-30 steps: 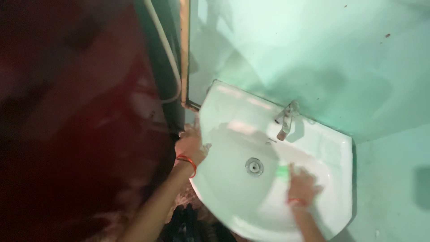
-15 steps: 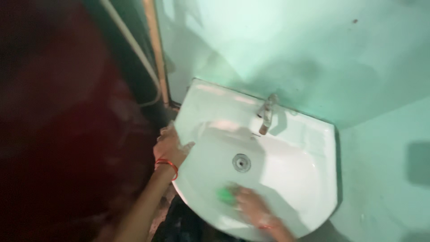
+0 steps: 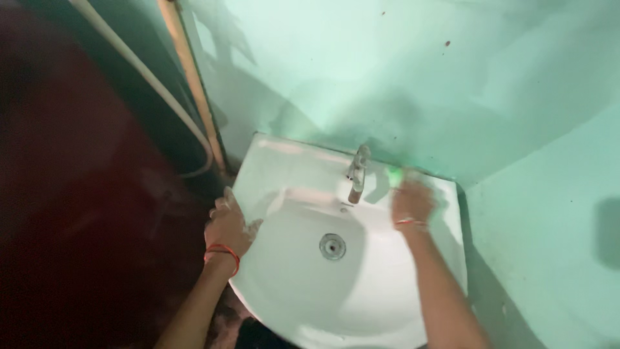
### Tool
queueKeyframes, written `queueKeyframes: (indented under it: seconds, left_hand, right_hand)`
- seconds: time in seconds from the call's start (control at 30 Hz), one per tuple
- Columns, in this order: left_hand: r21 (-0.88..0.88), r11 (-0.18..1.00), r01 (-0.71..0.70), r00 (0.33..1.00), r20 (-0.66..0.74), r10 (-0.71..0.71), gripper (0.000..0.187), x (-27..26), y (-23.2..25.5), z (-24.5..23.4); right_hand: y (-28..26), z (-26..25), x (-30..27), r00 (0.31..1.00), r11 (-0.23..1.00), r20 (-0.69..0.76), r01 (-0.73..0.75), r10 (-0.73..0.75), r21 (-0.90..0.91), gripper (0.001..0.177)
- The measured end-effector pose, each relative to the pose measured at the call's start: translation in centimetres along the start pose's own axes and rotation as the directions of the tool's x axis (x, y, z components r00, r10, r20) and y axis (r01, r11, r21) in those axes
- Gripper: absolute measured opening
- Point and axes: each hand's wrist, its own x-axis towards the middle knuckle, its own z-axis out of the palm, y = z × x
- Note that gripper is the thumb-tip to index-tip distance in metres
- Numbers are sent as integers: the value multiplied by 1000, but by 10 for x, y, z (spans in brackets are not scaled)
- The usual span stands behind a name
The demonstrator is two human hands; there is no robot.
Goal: The person wipes the inner and outer surfaces of a white pedestal sink using a green sponge, moving across the basin, rim, and faucet.
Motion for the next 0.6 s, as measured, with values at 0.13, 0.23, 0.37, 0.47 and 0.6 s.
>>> queueKeyframes:
  seconds: [0.13,0.23,0.37,0.47,0.6]
  left_hand:
    - [-13,1000,-13,1000,-25,13,105,3,2,7]
    - [19,1000,-15,999,-36,16,105,2,0,15]
    - [46,998,29,999,-39,-27,106,4,4,18]
    - [60,998,-7,997,-75,11,107,3,4,19]
    - [107,994,-2,996,-86,11,109,7,13,18]
  right_hand:
    - [-56,4,-12,978,974,-20,208,-207,87,52]
    - [-7,8,0,989,989,31,147,-147,11,44]
    - [69,-12,-8,986,966,20,-158,166,-204,66]
    - [55,-17,-14,967,943,77,-215,242,-255,72]
    - [-33,-8,-9,998,999,43,-46,46,1,40]
